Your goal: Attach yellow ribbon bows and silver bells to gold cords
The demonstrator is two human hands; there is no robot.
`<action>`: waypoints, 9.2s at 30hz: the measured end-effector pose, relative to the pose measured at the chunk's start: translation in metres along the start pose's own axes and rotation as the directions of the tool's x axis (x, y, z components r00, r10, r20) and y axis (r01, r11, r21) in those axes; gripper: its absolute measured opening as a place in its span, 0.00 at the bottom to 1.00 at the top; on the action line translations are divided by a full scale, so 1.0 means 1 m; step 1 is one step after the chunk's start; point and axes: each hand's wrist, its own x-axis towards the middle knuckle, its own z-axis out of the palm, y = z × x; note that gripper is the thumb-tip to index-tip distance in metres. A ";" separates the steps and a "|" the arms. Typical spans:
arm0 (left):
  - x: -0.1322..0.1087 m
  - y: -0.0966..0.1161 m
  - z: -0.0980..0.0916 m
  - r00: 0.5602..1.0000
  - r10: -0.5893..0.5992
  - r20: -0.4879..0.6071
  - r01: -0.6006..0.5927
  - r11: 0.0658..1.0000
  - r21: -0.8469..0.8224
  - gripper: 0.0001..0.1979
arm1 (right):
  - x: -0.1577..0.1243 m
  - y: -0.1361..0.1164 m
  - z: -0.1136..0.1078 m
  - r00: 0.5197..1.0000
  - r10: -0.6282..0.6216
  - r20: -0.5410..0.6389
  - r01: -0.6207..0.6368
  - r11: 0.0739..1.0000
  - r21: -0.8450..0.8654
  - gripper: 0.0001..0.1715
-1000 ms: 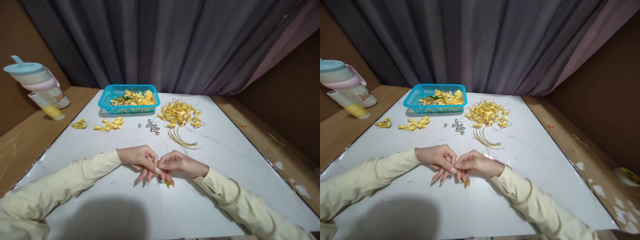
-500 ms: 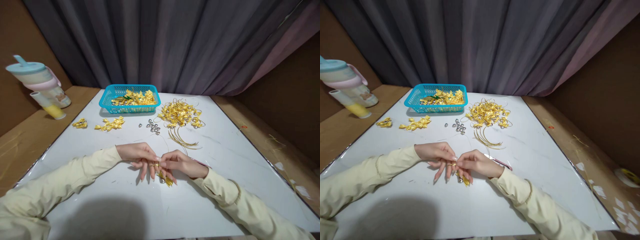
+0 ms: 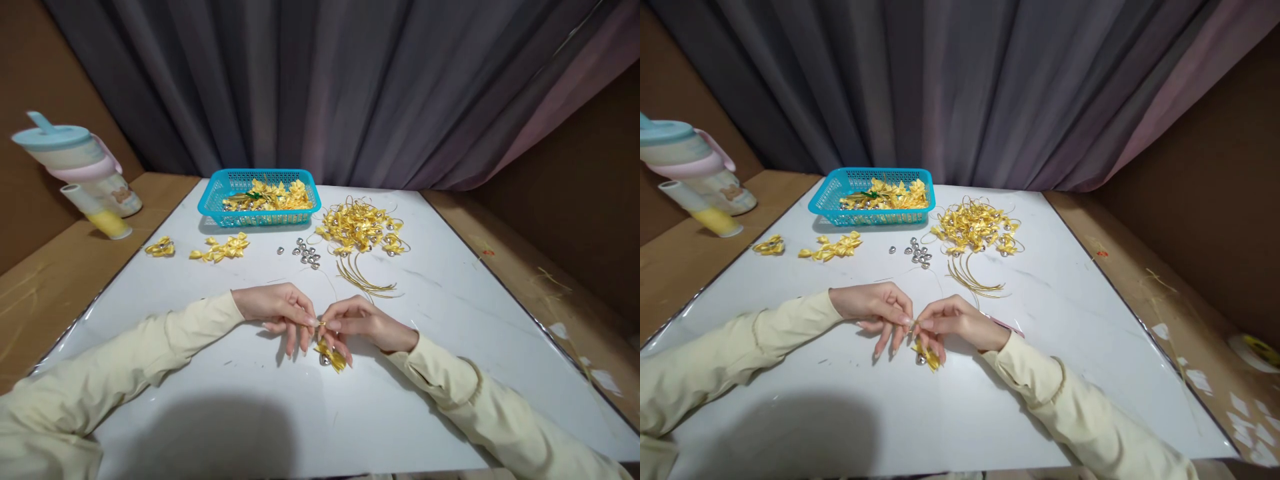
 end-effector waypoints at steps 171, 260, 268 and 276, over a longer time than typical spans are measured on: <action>-0.032 0.038 0.058 0.667 0.634 -0.392 -0.016 0.538 0.843 0.14 | -0.012 -0.077 0.021 0.938 -0.341 -0.058 0.124 0.487 -0.864 0.09; 0.003 -0.017 0.020 0.844 0.380 -0.379 -0.317 0.923 0.219 0.12 | 0.000 -0.047 0.012 0.924 -0.350 -0.152 -0.001 0.395 -0.919 0.08; 0.002 -0.017 0.021 0.842 0.397 -0.366 -0.312 0.911 0.270 0.12 | 0.004 -0.046 0.009 0.940 -0.148 -0.306 -0.128 0.681 -0.721 0.04; 0.001 -0.017 0.025 0.847 0.419 -0.327 -0.305 0.887 0.347 0.11 | 0.002 -0.057 -0.002 0.975 0.085 -0.205 -0.173 0.869 -0.463 0.10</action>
